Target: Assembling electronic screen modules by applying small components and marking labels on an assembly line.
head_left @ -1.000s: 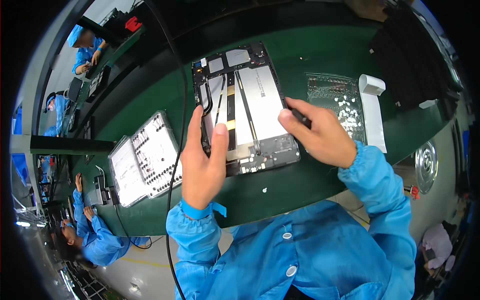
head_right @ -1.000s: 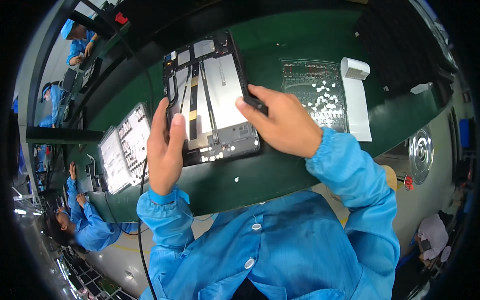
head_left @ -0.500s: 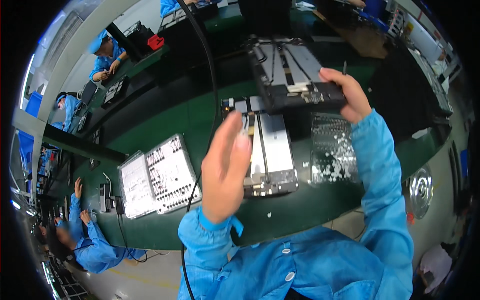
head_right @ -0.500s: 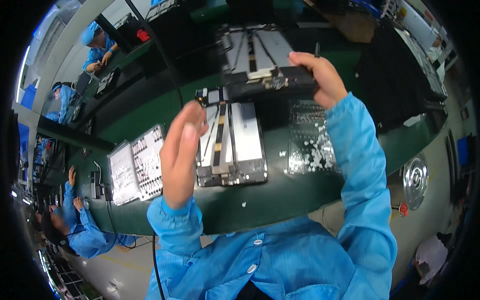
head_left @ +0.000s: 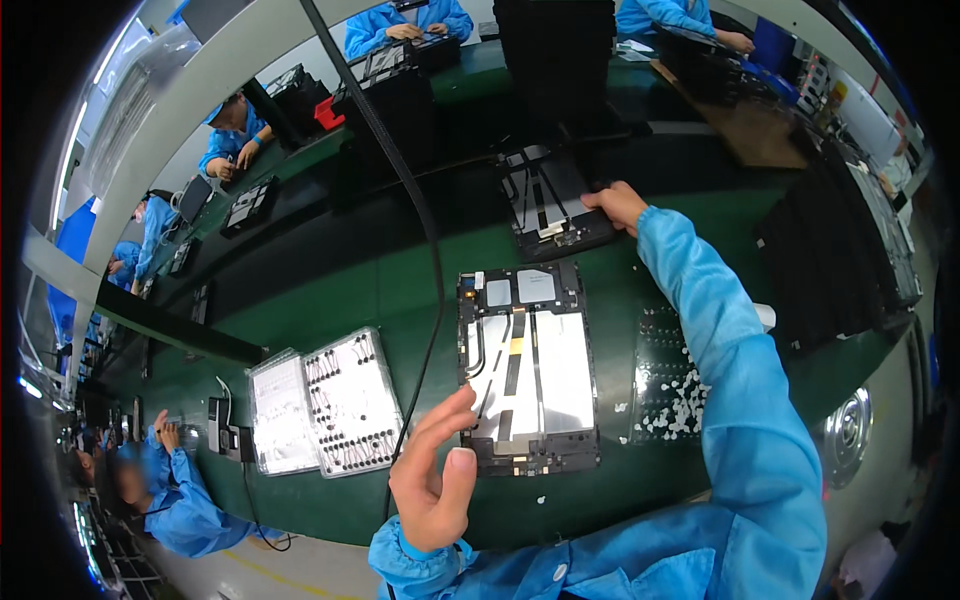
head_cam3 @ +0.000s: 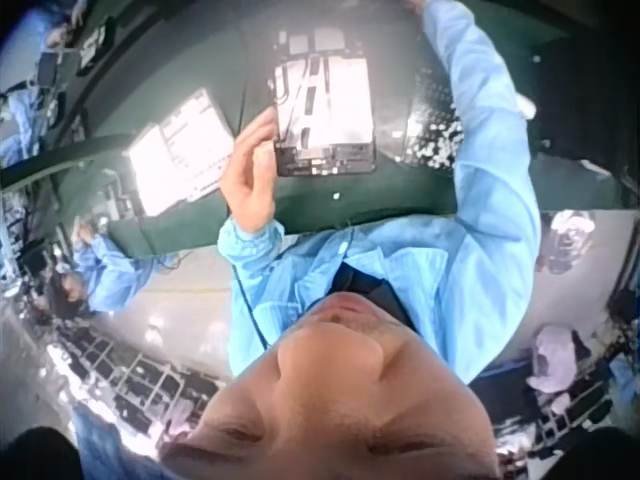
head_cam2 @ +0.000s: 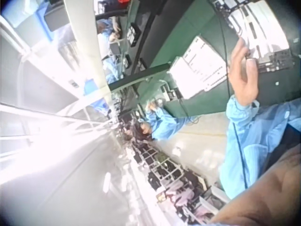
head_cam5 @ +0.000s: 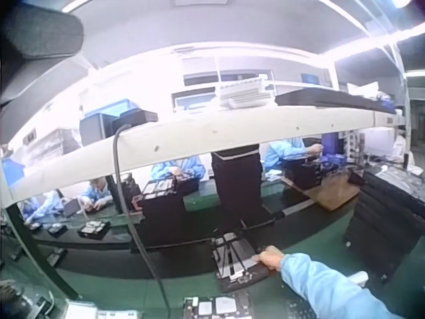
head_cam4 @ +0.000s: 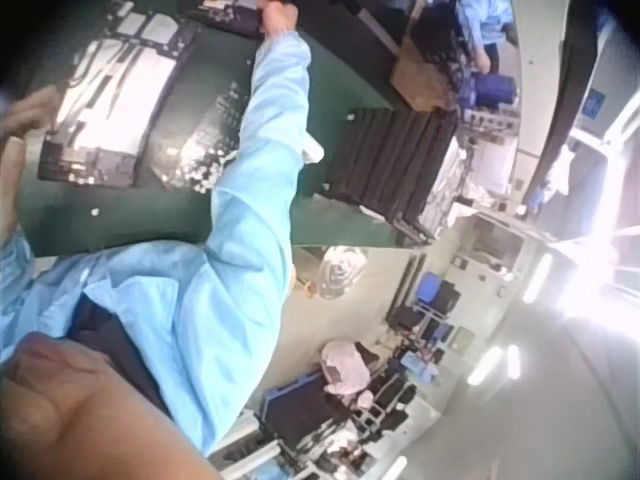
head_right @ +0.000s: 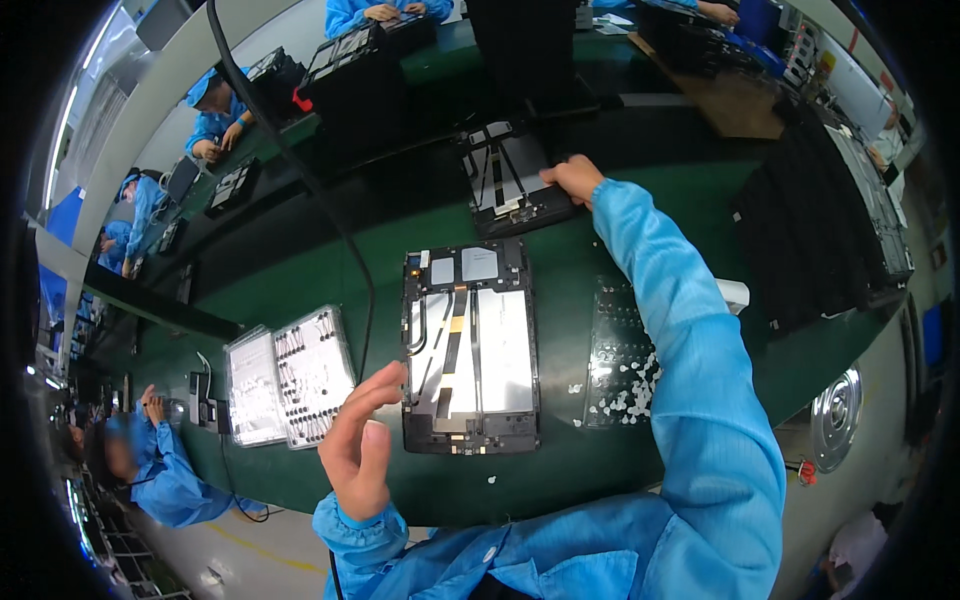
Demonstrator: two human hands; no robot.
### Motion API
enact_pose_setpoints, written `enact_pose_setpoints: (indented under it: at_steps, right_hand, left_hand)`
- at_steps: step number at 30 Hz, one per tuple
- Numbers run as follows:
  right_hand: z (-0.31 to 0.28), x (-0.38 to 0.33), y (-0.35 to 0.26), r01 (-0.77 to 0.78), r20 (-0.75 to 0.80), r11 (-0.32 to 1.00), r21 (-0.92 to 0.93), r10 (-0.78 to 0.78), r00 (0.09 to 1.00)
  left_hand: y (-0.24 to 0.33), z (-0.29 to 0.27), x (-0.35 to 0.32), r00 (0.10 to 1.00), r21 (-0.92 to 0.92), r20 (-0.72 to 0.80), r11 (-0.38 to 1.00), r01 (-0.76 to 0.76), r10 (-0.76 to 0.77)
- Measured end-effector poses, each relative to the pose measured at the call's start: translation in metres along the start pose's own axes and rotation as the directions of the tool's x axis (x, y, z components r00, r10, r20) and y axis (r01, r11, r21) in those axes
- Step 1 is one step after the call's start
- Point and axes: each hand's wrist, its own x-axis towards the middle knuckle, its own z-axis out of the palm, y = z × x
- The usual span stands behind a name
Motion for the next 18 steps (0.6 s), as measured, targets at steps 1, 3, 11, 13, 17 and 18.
enact_pose_setpoints:
  at_steps: [1,3,11,13,17,18]
  right_hand:
    - [-0.002,0.005,-0.001,-0.018,0.023,0.963,-0.269,0.025,0.999]
    - [0.001,-0.011,-0.021,0.071,-0.102,0.768,-0.636,-0.175,0.979]
    - [-0.091,-0.225,-0.077,0.458,-0.12,0.885,0.081,-0.448,0.886]
    - [-0.124,-0.296,-0.045,0.521,-0.161,0.8,0.299,-0.496,0.854]
    - [-0.161,-0.382,0.055,0.408,-0.401,0.773,0.486,-0.217,0.89]
    - [-0.167,-0.395,0.076,0.333,-0.417,0.763,0.554,-0.092,0.904]
  left_hand:
    - [-0.001,0.002,0.0,1.0,0.006,0.004,1.0,-0.003,0.003]
    - [0.0,0.009,-0.004,0.999,0.024,0.01,0.999,-0.04,0.04]
    - [0.014,0.067,-0.028,0.959,0.06,0.22,0.978,-0.198,0.18]
    - [0.011,0.094,-0.036,0.902,0.01,0.347,0.961,-0.277,0.257]
    - [-0.003,0.162,-0.048,0.802,-0.056,0.532,0.957,-0.285,0.271]
    - [-0.011,0.18,-0.048,0.778,-0.042,0.54,0.934,-0.355,0.32]
